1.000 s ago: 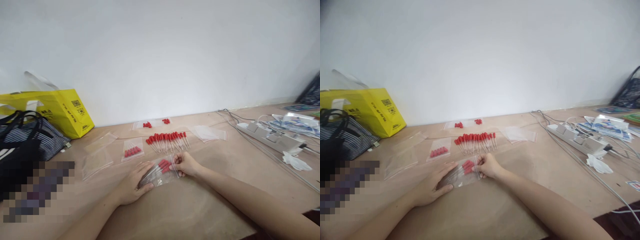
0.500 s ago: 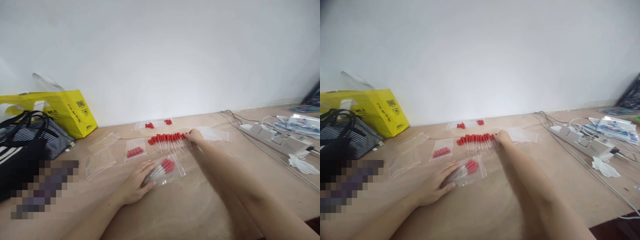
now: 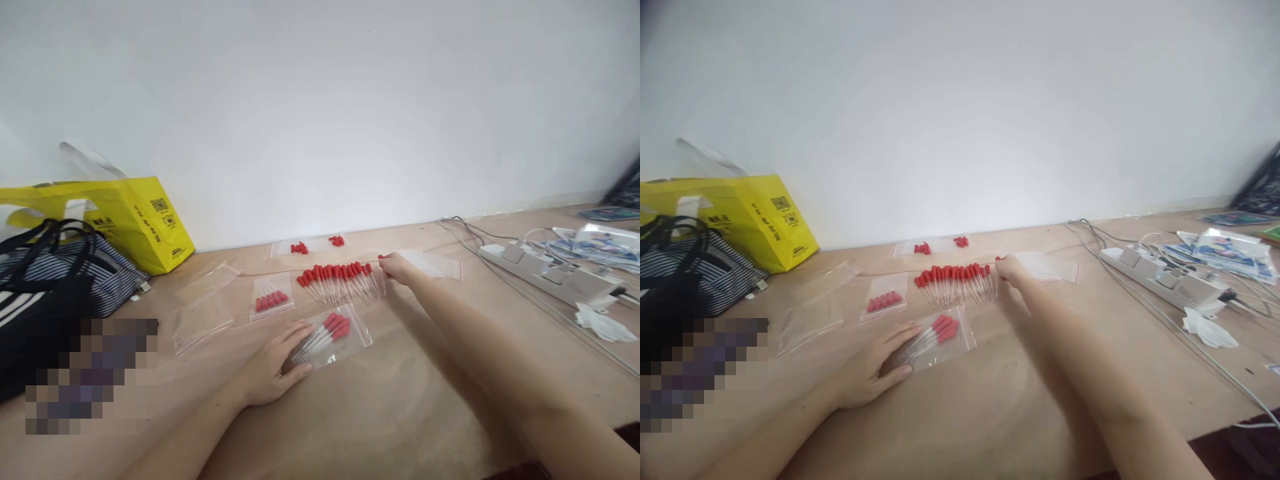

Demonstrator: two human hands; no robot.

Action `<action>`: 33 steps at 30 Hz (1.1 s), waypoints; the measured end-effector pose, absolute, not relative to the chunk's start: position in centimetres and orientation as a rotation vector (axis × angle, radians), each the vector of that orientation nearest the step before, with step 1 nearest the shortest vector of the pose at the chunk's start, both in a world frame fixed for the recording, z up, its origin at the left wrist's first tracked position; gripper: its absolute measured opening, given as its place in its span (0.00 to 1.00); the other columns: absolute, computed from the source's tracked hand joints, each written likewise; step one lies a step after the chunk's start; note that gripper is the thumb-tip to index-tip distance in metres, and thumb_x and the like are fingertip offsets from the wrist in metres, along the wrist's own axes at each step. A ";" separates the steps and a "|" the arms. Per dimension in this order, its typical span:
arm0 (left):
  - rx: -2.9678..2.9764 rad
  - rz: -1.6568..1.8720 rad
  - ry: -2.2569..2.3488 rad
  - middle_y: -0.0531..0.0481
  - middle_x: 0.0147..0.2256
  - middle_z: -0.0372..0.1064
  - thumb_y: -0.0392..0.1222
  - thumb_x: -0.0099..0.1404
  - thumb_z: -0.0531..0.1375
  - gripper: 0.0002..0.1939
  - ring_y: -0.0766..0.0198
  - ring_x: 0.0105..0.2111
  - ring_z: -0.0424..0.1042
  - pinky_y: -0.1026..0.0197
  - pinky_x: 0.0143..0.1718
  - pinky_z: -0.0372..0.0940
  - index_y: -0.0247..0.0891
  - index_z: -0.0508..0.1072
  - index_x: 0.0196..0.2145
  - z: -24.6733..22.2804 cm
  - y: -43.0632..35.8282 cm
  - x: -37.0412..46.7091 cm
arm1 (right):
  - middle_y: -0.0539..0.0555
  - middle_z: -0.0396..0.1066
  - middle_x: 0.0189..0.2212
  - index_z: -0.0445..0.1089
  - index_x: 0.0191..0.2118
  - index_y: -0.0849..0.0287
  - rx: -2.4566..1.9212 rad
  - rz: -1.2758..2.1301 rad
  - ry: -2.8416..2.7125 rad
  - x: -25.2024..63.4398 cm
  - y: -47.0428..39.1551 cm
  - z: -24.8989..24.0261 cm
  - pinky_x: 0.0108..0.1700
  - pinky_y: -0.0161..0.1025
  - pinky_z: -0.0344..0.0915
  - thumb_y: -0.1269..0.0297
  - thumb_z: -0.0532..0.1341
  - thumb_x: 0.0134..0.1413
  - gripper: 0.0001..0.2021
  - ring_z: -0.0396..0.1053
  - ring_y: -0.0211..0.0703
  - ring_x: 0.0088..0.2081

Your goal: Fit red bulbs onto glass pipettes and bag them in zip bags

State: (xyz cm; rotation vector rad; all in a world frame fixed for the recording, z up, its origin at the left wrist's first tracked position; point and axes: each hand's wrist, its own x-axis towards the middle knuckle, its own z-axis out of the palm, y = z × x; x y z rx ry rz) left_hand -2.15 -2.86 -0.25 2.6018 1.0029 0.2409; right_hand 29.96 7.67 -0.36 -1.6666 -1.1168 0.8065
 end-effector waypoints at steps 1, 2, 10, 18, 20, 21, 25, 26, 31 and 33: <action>2.603 0.247 1.008 0.48 0.58 0.48 0.49 0.62 0.49 0.28 0.55 0.57 0.47 0.48 0.56 0.49 0.44 0.47 0.58 -0.3 -2.9 -2.1 | 0.55 0.63 0.44 0.61 0.47 0.62 -1.615 0.884 -1.081 30.1 6.7 -0.3 0.41 0.44 0.64 0.61 0.54 0.56 0.15 0.64 0.41 0.41; 2.602 0.253 1.015 0.48 0.58 0.48 0.49 0.62 0.49 0.28 0.55 0.57 0.47 0.48 0.56 0.49 0.44 0.47 0.58 -0.3 -2.9 -2.0 | 0.55 0.64 0.41 0.61 0.45 0.63 -1.563 0.947 -1.047 30.1 5.7 -0.4 0.39 0.42 0.65 0.62 0.53 0.56 0.13 0.65 0.39 0.38; 2.572 0.248 1.035 0.49 0.58 0.47 0.51 0.63 0.47 0.27 0.55 0.57 0.49 0.48 0.55 0.50 0.45 0.47 0.58 -0.2 -2.6 -2.3 | 0.44 0.57 0.19 0.58 0.28 0.58 -1.186 1.147 -0.766 27.4 -0.7 -2.0 0.23 0.31 0.61 0.67 0.57 0.46 0.04 0.58 0.30 0.18; 2.591 0.216 1.027 0.47 0.59 0.46 0.51 0.61 0.51 0.31 0.54 0.58 0.47 0.48 0.56 0.49 0.42 0.46 0.59 0.0 -3.0 -2.2 | 0.44 0.61 0.21 0.55 0.29 0.56 -1.038 1.316 -0.748 24.3 -2.9 -2.7 0.27 0.35 0.64 0.65 0.62 0.38 0.13 0.63 0.33 0.21; 2.594 0.216 1.023 0.47 0.59 0.46 0.51 0.61 0.51 0.31 0.54 0.58 0.46 0.48 0.56 0.48 0.42 0.46 0.59 0.1 -3.0 -2.2 | 0.44 0.63 0.21 0.55 0.29 0.56 -1.026 1.355 -0.855 23.9 -3.5 -2.7 0.26 0.34 0.63 0.63 0.64 0.35 0.16 0.64 0.33 0.22; 2.596 0.221 1.020 0.47 0.59 0.46 0.51 0.61 0.51 0.31 0.54 0.58 0.46 0.48 0.56 0.48 0.42 0.46 0.59 0.1 -3.0 -2.1 | 0.44 0.63 0.21 0.56 0.29 0.57 -1.036 1.363 -0.929 23.8 -3.7 -2.7 0.25 0.33 0.62 0.62 0.65 0.34 0.16 0.64 0.33 0.22; 2.595 0.229 1.008 0.48 0.59 0.46 0.50 0.61 0.51 0.30 0.55 0.58 0.47 0.49 0.56 0.48 0.43 0.46 0.58 0.2 -3.0 -2.1 | 0.45 0.64 0.20 0.61 0.26 0.60 -1.116 1.368 -1.179 23.9 -3.8 -2.7 0.25 0.32 0.60 0.60 0.67 0.31 0.16 0.62 0.31 0.21; 2.596 0.224 1.005 0.49 0.59 0.46 0.50 0.61 0.51 0.30 0.55 0.58 0.47 0.49 0.56 0.48 0.44 0.46 0.58 0.3 -3.0 -2.0 | 0.45 0.64 0.20 0.62 0.26 0.60 -1.133 1.372 -1.206 24.0 -3.7 -2.7 0.24 0.32 0.60 0.59 0.67 0.30 0.16 0.61 0.31 0.21; 2.603 0.204 0.999 0.49 0.59 0.45 0.50 0.61 0.51 0.30 0.55 0.58 0.46 0.49 0.56 0.47 0.44 0.46 0.58 0.4 -3.0 -2.0 | 0.46 0.64 0.17 0.69 0.27 0.62 -1.262 1.369 -1.352 24.3 -3.2 -2.7 0.21 0.30 0.55 0.60 0.66 0.32 0.13 0.57 0.29 0.18; 2.600 0.199 1.001 0.48 0.59 0.46 0.49 0.61 0.51 0.30 0.55 0.58 0.46 0.50 0.56 0.47 0.43 0.46 0.58 0.5 -3.0 -1.9 | 0.47 0.66 0.17 0.71 0.27 0.62 -1.260 1.366 -1.419 24.3 -3.0 -2.9 0.22 0.30 0.55 0.59 0.66 0.34 0.12 0.57 0.30 0.19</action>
